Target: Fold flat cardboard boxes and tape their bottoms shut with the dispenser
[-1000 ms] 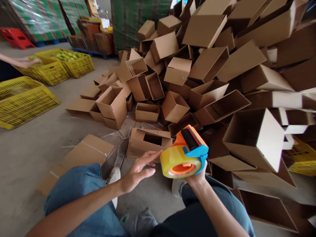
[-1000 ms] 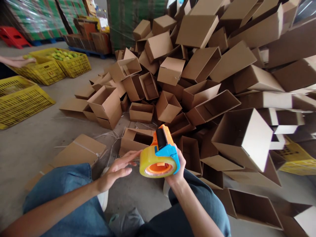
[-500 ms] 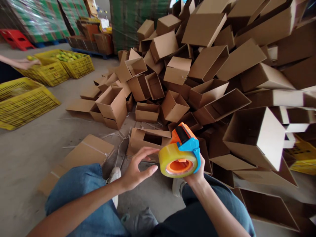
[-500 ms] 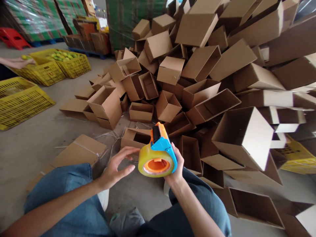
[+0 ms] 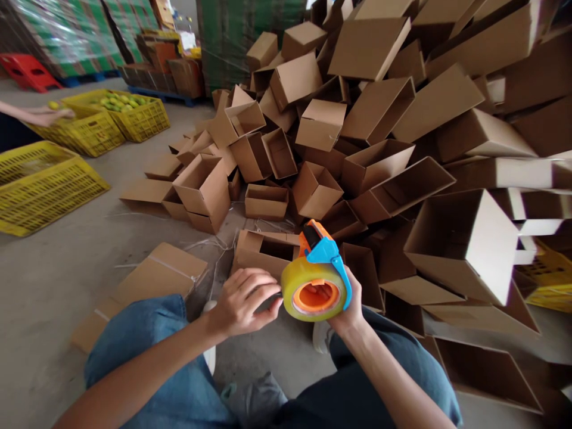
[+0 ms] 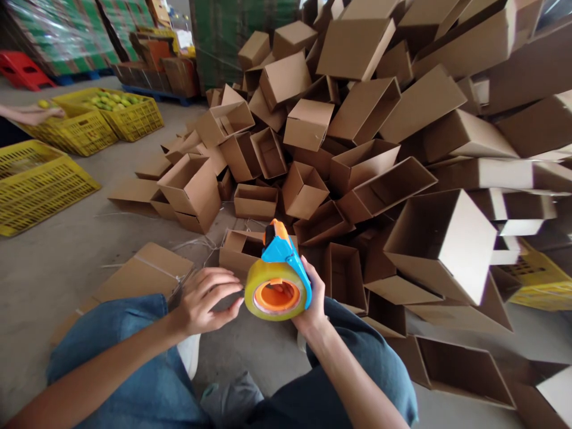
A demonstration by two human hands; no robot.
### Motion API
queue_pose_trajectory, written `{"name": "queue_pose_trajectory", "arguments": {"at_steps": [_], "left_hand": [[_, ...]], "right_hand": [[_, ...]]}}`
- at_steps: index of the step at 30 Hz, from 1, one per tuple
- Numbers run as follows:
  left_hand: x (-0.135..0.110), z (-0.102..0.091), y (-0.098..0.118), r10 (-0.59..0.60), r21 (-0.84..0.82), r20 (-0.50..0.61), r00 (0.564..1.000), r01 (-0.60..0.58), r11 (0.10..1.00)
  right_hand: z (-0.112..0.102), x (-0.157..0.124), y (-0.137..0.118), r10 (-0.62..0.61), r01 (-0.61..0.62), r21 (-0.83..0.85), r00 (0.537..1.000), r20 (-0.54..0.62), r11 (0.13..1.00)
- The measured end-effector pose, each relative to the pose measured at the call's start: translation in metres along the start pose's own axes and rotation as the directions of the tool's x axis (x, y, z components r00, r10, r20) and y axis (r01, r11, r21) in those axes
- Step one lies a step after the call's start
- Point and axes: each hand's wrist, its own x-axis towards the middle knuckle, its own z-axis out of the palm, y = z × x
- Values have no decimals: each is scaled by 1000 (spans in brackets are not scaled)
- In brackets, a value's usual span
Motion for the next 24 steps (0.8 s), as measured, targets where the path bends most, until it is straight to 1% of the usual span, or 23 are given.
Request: {"name": "queue_pose_trajectory", "arguments": {"at_steps": [3,5,8,11,14,18,21,24], "left_hand": [[-2,1,1,15,35,13,1000,-16,999],[-2,1,1,1,28,12,1000,-1,1000],[-2,1,2,-94,-67,27,995,95,993],[-1,1,3,-210,-181,67,975,219,959],[0,1,3,-262,-220,87,961,275,936],[0,2,3,-277,-230,101,956,293,928],[0,3,3,-275,-210,103,956,291,933],[0,4,4,-265,-153,99,959,278,948]], "right_hand": [[1,0,1,30,-30,24,1000,3,999],[2,-1,2,32,-32,34,999,8,999],[1,-1,3,8,-8,20,1000,18,1000],[1,-1,4,11,-11,-1,999,44,1000],[3,-2,4,48,-49,16,998,38,999],[6,-3,4,87,-87,40,996,5,995],[6,-4,4,71,-72,19,997,10,997],[5,-4,4,49,-49,8,998,25,999]]}}
